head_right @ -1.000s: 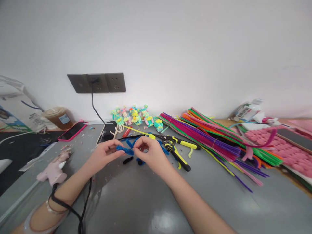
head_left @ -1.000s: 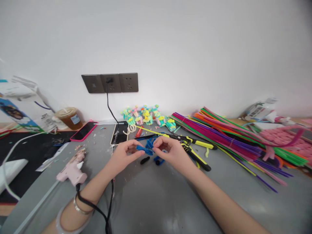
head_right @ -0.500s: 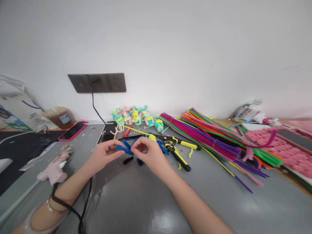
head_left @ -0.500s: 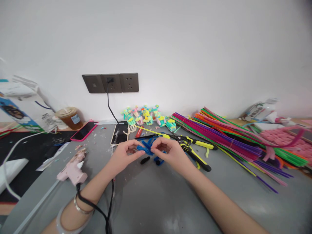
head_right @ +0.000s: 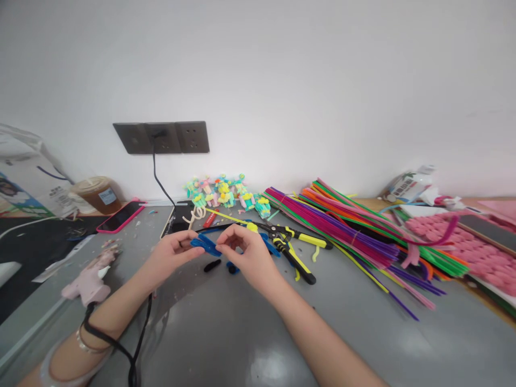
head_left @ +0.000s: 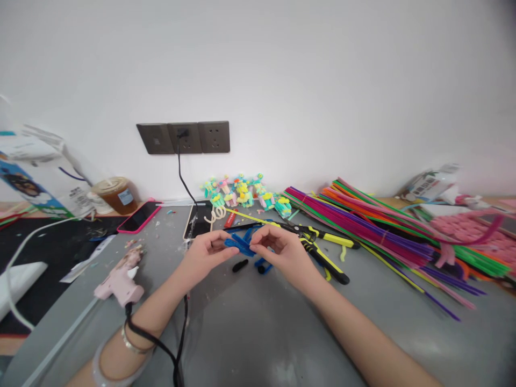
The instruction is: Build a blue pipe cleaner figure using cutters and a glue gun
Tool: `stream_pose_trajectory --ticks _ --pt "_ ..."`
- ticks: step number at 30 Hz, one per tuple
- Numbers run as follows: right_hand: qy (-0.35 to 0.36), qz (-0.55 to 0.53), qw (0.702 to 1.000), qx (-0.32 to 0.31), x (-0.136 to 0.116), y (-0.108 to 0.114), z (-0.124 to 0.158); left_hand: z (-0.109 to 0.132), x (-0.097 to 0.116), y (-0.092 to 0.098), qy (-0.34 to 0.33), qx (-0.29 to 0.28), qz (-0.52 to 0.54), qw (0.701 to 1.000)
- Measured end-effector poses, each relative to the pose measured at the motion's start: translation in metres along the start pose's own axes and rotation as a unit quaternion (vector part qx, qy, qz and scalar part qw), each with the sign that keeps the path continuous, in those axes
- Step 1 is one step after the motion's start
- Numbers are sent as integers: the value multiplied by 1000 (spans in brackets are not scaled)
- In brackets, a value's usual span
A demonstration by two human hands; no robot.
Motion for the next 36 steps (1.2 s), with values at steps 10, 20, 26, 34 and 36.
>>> stream_pose_trajectory --ticks 10,20,26,34,36 --pt "32 -1 999 20 -4 -1 6 1 -3 -1 19 10 47 999" --pt "67 57 995 40 -13 -2 10 2 -4 -1 11 2 30 999" --pt "75 43 995 41 -15 -2 10 1 -6 0 7 0 27 1000" --pt "38 35 997 66 -8 10 5 2 -4 0 11 -1 31 999" --pt "25 40 997 54 -7 11 3 2 -3 0 13 3 34 999"
Point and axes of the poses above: each hand's wrist, its own z-axis away from the middle knuckle, its own y-axis out of the back of the hand, x = y × z, the point moved 9 cm from there along -z, towards the middle knuckle, and after that the axes turned 12 degrees about -y, right-handed, at the moved point
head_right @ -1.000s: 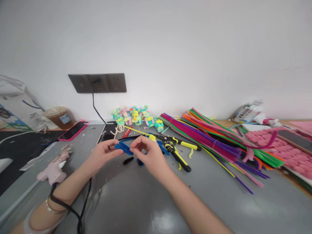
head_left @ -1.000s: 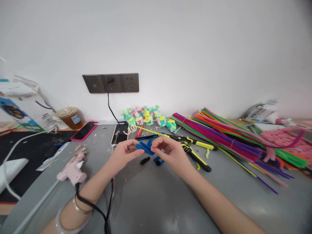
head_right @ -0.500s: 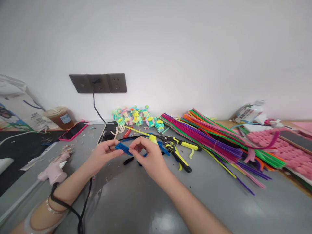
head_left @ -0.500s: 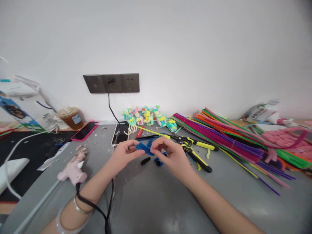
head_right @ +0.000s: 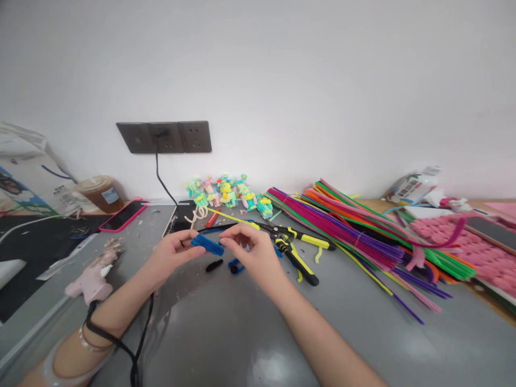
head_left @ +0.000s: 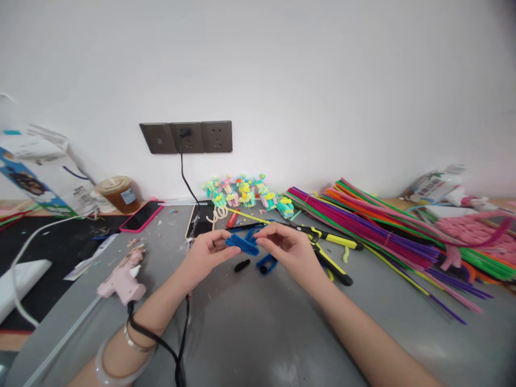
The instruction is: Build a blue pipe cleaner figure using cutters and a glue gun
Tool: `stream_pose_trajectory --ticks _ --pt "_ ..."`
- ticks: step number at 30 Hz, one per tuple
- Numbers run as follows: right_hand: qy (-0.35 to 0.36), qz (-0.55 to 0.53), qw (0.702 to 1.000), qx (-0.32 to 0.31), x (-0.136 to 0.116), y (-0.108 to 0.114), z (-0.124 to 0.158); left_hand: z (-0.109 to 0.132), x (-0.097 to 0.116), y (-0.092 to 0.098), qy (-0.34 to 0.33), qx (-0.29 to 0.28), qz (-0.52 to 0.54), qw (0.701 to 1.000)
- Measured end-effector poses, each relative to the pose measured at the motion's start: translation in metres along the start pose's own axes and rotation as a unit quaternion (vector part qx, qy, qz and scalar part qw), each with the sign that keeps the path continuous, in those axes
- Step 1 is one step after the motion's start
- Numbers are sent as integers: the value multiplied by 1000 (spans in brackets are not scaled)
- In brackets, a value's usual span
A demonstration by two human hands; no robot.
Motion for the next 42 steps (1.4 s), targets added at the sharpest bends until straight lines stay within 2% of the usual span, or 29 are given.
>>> stream_pose_trajectory --ticks 6,19,30,42 --pt "6 28 999 -41 -2 -8 -1 -1 -1 0 -7 4 5 1000" --pt "20 27 999 -18 -2 -9 3 -1 -4 1 -4 5 5 1000" --pt "103 62 993 -12 -18 -14 11 -1 0 -1 -9 -6 -3 1000" --pt "120 94 988 -12 -19 -17 13 0 1 2 2 -5 -46 999"
Point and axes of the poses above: each hand's wrist, its own z-axis away from the middle knuckle, its own y-axis out of the back of the hand, x = y × z, the point moved 9 cm from there along -z, towards the middle knuckle, and after that the axes turned 12 degrees about -y, right-handed, at the moved point
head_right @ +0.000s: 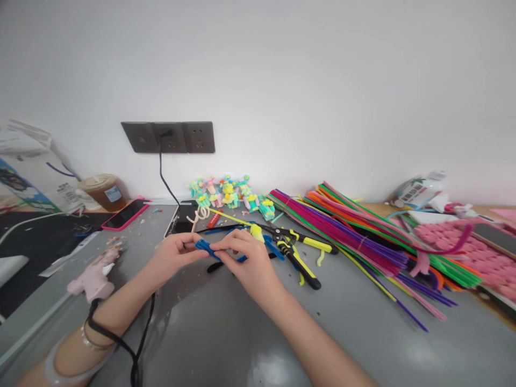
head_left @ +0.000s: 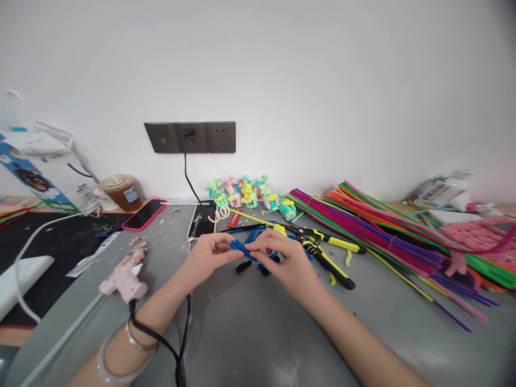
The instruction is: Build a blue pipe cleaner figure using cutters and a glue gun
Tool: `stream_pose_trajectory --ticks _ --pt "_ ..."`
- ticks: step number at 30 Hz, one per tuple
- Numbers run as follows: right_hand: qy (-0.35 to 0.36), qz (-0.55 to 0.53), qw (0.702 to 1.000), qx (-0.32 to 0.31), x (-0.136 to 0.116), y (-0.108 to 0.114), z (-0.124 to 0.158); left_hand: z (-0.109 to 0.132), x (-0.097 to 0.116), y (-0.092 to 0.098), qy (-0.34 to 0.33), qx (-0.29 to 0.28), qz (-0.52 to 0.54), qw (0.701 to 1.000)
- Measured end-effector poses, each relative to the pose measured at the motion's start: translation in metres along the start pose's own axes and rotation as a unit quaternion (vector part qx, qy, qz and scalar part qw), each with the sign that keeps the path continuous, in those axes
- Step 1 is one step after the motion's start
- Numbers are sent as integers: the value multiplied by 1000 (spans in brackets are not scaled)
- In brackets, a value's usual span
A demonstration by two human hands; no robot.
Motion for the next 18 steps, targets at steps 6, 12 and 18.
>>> stream_pose_trajectory --ticks 6,12,18 --pt "35 26 999 0 -4 -1 2 0 1 -1 0 0 6 1000" --pt "86 55 995 6 -11 -1 5 1 1 1 3 4 0 1000" --pt "98 57 994 2 -14 -1 5 -1 2 0 -9 7 3 1000"
Point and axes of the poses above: each hand's wrist, its own z-axis away from the middle knuckle, its own y-axis out of the back of the hand, x = y × z, the point moved 9 cm from there along -z, towards the middle knuckle, and after that the axes turned 12 degrees about -y, right-handed, at the moved point
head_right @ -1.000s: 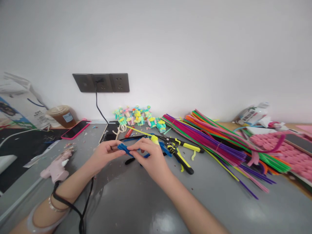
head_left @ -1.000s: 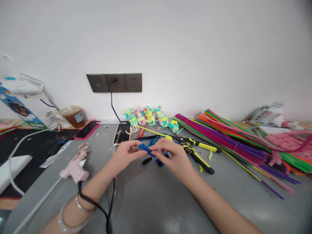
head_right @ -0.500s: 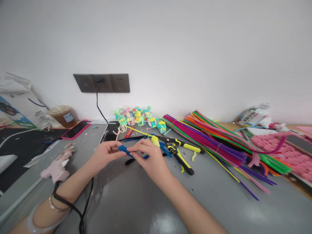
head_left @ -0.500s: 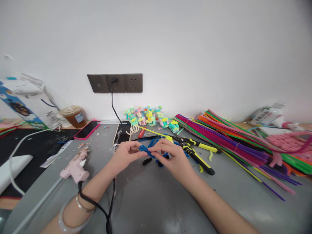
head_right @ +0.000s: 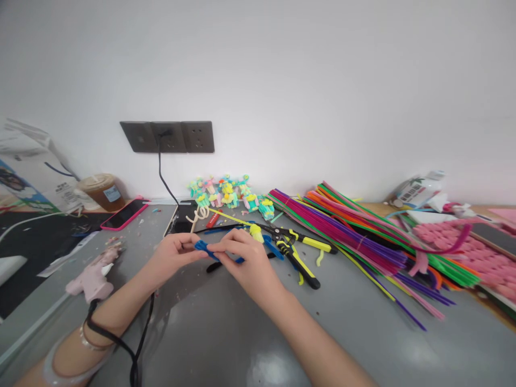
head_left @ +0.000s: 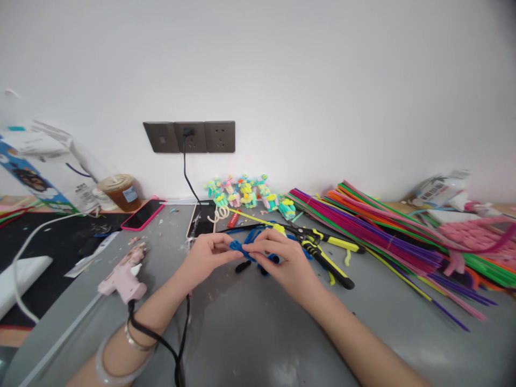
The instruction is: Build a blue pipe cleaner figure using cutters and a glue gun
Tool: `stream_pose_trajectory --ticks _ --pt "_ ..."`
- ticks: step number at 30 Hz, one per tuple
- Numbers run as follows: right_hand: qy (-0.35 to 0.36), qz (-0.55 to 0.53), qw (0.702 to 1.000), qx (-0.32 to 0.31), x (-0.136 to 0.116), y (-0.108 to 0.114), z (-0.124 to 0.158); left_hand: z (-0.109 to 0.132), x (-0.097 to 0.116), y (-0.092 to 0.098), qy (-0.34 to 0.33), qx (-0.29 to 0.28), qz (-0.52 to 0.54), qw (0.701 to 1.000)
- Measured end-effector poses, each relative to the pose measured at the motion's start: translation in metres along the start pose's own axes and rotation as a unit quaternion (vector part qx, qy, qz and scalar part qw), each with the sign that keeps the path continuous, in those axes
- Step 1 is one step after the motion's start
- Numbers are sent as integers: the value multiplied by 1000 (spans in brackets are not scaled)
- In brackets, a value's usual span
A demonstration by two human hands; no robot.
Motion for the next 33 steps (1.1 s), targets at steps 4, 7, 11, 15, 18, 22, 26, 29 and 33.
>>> stream_pose_trajectory --ticks 4,7,11,15,18,22,26,29,33 --pt "-1 -2 1000 -4 0 0 0 0 0 0 -8 -1 0 1000" --pt "0 -13 1000 -12 1 -1 1 0 -1 0 -7 -2 2 1000" --pt "-13 -20 1000 -20 4 -2 1 0 -3 0 -7 -7 12 1000" --pt "-2 16 1000 7 0 1 2 0 -3 -2 -14 -15 34 999" --pt "27 56 998 31 -7 3 3 1 -3 -3 -10 -12 31 999" --pt "58 68 995 43 -13 3 4 2 -2 -2 -6 5 41 999" --pt "68 79 994 34 -14 1 5 2 -3 -4 -1 -1 56 998" --pt "52 70 996 36 -13 3 4 1 -4 -3 -11 -5 55 998" --pt "12 54 997 60 -6 12 2 -1 -2 0 -40 4 55 998"
Point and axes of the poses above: each hand's wrist, its own z-axis away from the middle knuckle, its own y-axis out of the back of the hand, x = y × z, the point moved 9 cm from there along -z, towards the middle knuckle, and after that the axes turned 12 degrees about -y, right-handed, at the moved point
